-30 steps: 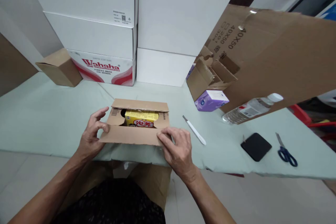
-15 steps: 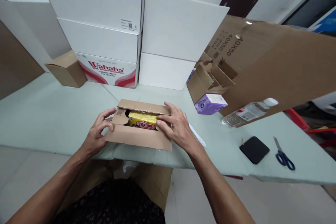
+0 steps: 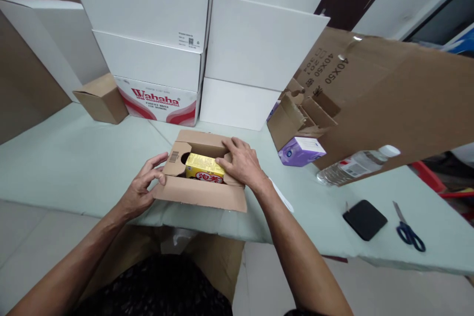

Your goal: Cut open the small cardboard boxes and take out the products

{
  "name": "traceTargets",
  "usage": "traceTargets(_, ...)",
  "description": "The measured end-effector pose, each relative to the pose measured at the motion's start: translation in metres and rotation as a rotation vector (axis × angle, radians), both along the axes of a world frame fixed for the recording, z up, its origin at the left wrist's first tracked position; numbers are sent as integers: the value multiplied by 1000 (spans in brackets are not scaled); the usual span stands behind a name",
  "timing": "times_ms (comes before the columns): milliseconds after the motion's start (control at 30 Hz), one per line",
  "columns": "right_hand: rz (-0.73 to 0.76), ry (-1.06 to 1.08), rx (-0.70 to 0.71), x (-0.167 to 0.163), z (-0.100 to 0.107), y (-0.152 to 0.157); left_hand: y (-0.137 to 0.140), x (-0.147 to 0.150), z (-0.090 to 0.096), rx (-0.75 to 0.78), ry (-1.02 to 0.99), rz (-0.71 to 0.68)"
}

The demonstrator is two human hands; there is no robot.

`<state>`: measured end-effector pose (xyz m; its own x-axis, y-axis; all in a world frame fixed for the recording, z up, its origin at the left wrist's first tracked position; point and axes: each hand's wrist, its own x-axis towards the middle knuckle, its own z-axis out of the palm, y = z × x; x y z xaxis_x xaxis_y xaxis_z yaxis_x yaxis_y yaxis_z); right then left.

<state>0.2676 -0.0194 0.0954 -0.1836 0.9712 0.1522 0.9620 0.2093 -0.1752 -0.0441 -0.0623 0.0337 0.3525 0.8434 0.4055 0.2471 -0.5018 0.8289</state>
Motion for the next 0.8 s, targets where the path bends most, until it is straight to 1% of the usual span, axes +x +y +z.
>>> traceTargets(67, 21, -10, -39, 2, -1, 2, 1, -4, 5, -42, 3, -27)
traceTargets(133, 23, -19, -47, 3, -2, 2, 3, -10, 12, -103, -8, -65)
traceTargets(167, 24, -21, -48, 3, -3, 2, 4, -14, 17, -133, -16, -64)
traceTargets(233, 21, -18, -50, 1, -3, 0, 6, -17, 28, -159, -35, -7)
traceTargets(267, 18, -15, -47, -1, -3, -1, 7, -16, 36, -143, -42, 39)
traceTargets(333, 16, -17, -32, -3, -2, -3, 10, -8, 51, -53, -30, 95)
traceTargets(400, 15, -37, -12, -3, -1, -5, 16, 5, 66, 66, 28, 45)
traceTargets(467, 14, -76, -1, -2, 2, -8, 25, 21, 76, 150, 143, -71)
traceTargets(533, 12, -130, 14, -2, 5, -13, 32, 34, 80, 194, 307, -164)
traceTargets(633, -29, -238, 73, -8, 14, -24, 37, 46, 76, 258, 556, -226)
traceTargets(700, -87, -303, 72, -17, 20, -32, 35, 49, 71, 308, 655, -204)
traceTargets(800, -171, -301, -30, -24, 30, -38, 30, 49, 65, 373, 708, -89)
